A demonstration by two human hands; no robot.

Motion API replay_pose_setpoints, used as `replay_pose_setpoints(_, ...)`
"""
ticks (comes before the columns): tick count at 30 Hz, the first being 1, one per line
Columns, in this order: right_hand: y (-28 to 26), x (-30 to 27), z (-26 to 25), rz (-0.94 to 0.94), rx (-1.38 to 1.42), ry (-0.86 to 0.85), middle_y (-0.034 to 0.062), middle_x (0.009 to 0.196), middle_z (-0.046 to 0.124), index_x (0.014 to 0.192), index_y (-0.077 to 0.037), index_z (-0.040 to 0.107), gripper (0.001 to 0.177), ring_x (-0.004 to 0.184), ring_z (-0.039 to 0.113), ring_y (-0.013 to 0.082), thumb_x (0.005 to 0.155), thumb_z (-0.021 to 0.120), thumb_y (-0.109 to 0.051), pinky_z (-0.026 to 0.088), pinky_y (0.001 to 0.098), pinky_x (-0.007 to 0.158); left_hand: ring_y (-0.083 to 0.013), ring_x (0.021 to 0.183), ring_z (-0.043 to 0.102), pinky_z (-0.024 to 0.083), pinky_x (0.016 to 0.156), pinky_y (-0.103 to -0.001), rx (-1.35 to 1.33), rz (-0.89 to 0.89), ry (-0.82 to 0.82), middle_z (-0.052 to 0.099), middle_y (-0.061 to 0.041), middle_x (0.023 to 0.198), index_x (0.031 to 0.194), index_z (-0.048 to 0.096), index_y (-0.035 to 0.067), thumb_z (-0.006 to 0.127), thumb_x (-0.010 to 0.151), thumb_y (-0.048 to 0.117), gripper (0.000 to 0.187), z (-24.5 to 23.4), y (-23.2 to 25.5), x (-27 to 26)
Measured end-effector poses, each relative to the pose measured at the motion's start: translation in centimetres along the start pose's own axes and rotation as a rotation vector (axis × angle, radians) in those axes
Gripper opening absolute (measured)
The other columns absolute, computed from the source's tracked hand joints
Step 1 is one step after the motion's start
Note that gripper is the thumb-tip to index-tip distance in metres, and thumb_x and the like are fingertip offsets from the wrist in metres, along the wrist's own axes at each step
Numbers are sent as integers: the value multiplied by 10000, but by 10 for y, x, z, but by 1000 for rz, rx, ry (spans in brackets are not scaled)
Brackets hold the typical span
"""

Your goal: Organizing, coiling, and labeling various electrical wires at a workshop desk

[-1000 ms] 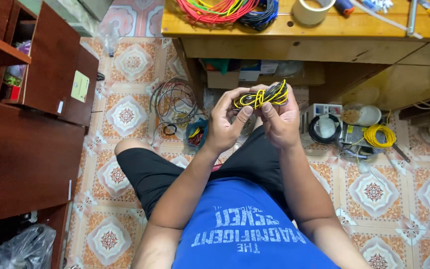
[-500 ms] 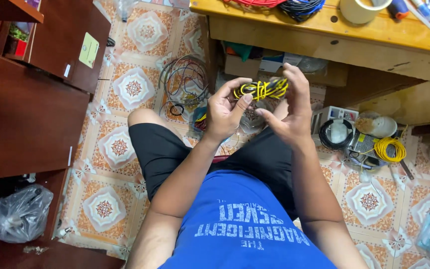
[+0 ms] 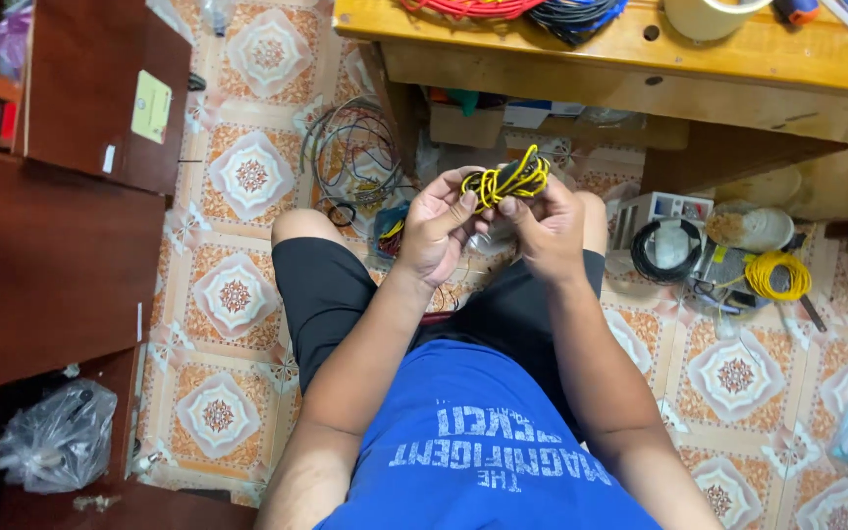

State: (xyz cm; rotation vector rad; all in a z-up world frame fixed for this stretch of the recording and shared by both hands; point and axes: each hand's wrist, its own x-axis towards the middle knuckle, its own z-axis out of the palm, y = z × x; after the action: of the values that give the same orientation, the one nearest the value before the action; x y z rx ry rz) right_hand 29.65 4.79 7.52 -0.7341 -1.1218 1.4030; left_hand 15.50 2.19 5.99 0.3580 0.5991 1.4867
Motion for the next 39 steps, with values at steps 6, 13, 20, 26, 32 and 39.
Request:
replay_pose_setpoints(6, -15, -4, -4, -175, -330, 80, 194, 1378, 474, 1542, -85, 322, 768, 1085, 625, 300, 945, 805, -102, 620, 351, 795, -247, 795, 761, 677, 651, -251, 142, 121, 101, 713, -190, 1033, 1226, 612, -57, 741, 935, 35, 332, -2, -10, 7)
replay_pose_setpoints(13, -21, -8, -7, -422, -863, 29, 180, 1315, 522, 1190, -97, 729, 463, 1183, 604, 361, 800, 948, -221, 513, 453, 1021, -209, 901, 756, 648, 740, -287, 611, 377, 28, 747, -181, 1048, 1143, 717, -39, 851, 843, 28, 335, -8, -1, -3)
replay_pose_setpoints(20, -14, -12, -8, -369, -628, 55, 137, 874, 670, 1029, 30, 740, 106, 821, 639, 255, 951, 788, -23, 522, 378, 740, -239, 958, 729, 622, 843, -343, 660, 574, 3, 725, -164, 1038, 1226, 684, 10, 815, 900, 95, 361, 7, 38, -24)
replay_pose_setpoints(26, -36, -19, 1, -264, -485, 95, 191, 772, 602, 1058, 133, 710, 106, 555, 542, 147, 969, 736, 82, 452, 297, 511, -223, 1015, 709, 576, 906, -329, 497, 668, -59, 727, -149, 1039, 1119, 632, 18, 753, 952, 133, 236, -5, 50, -24)
replay_pose_setpoints(32, -54, -5, -9, -298, -600, 91, 173, 775, 603, 1102, 110, 723, 101, 561, 523, 144, 1012, 715, 63, 437, 304, 537, -302, 969, 684, 537, 910, -390, 308, 777, -285, 717, -192, 944, 852, 615, 43, 713, 860, -107, 180, -17, 52, -17)
replay_pose_setpoints(39, -101, -24, 18, -4, -701, -693, 103, 668, 652, 859, -79, 749, 197, 596, 610, 298, 987, 618, -151, 513, 422, 626, -193, 943, 643, 593, 781, -278, 586, 771, 30, 656, -133, 1092, 1205, 613, 46, 612, 983, 16, 224, -41, 77, -4)
